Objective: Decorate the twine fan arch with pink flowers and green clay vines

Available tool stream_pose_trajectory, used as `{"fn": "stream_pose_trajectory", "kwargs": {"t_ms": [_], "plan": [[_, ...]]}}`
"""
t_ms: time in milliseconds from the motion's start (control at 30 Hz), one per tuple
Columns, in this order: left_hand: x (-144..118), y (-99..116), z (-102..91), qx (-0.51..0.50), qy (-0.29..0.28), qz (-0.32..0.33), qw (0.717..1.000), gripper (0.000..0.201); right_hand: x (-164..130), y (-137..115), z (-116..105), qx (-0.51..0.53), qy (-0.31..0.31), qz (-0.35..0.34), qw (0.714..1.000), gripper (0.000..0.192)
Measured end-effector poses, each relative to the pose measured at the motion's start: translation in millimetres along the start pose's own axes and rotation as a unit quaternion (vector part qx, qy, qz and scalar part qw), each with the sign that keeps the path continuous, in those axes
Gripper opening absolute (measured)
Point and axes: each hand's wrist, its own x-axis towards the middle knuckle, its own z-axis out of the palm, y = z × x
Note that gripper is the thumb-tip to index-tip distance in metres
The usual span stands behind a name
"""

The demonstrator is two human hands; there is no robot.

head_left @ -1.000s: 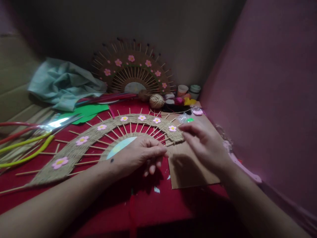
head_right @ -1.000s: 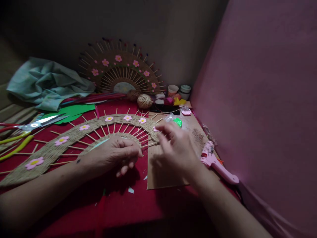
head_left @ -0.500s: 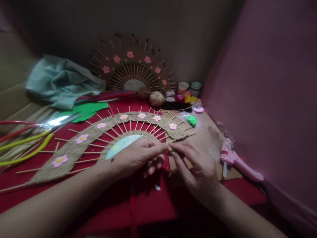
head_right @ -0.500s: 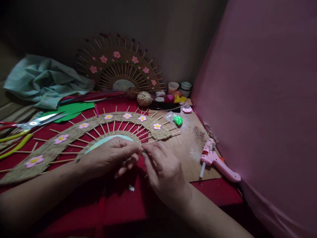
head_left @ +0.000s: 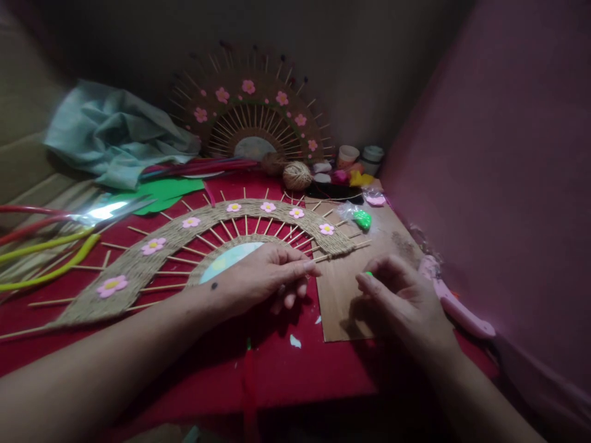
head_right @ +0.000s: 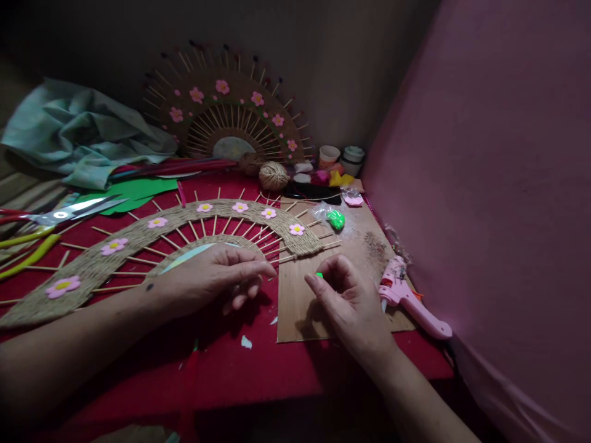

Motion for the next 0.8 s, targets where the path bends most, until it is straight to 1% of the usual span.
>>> {"fn": "stream_pose_trajectory", "kwargs": {"t_ms": [67,133,200,267,333,433,533,633,700,800], "plan": [[0,1,0.6,0.003,0.0,0.004,1.0,0.026,1,0,1,-0.12,-0.028,-0.059,0.991,0.019],[-1,1,1.0,0.009,-0.004,0.011,1.0,0.027,2,6,3,-0.221,-0.038,-0.139,0.965,0.021],[-1,2,1.1,0.015,-0.003,0.014,1.0,0.028,3,14,6,-0.284,-0.046,-0.205,0.936,0.021],[0,1,0.8,0.022,-0.004,0.013,1.0,0.027,3,21,7,-0.314,-0.063,-0.237,0.917,0.024],[0,0,0.3,0.027,-0.009,0.015,0.999,0.028,2,23,7,-0.32,-0.082,-0.238,0.913,0.025],[1,-3,-0.5,0.033,-0.015,0.018,0.999,0.03,0,19,5,-0.306,-0.105,-0.206,0.923,0.026],[0,-4,-1.0,0.037,-0.016,0.017,0.999,0.03,-4,14,1,-0.291,-0.105,-0.196,0.931,0.028],[0,-3,-1.1,0.046,-0.016,0.013,0.999,0.032,-7,13,0,-0.3,-0.094,-0.201,0.928,0.03],[0,-3,-1.0,0.058,-0.015,0.013,0.998,0.033,-10,13,1,-0.341,-0.087,-0.217,0.91,0.033],[0,-2,-0.4,0.072,-0.012,0.019,0.997,0.033,-17,15,4,-0.438,-0.083,-0.242,0.862,0.039]]}}
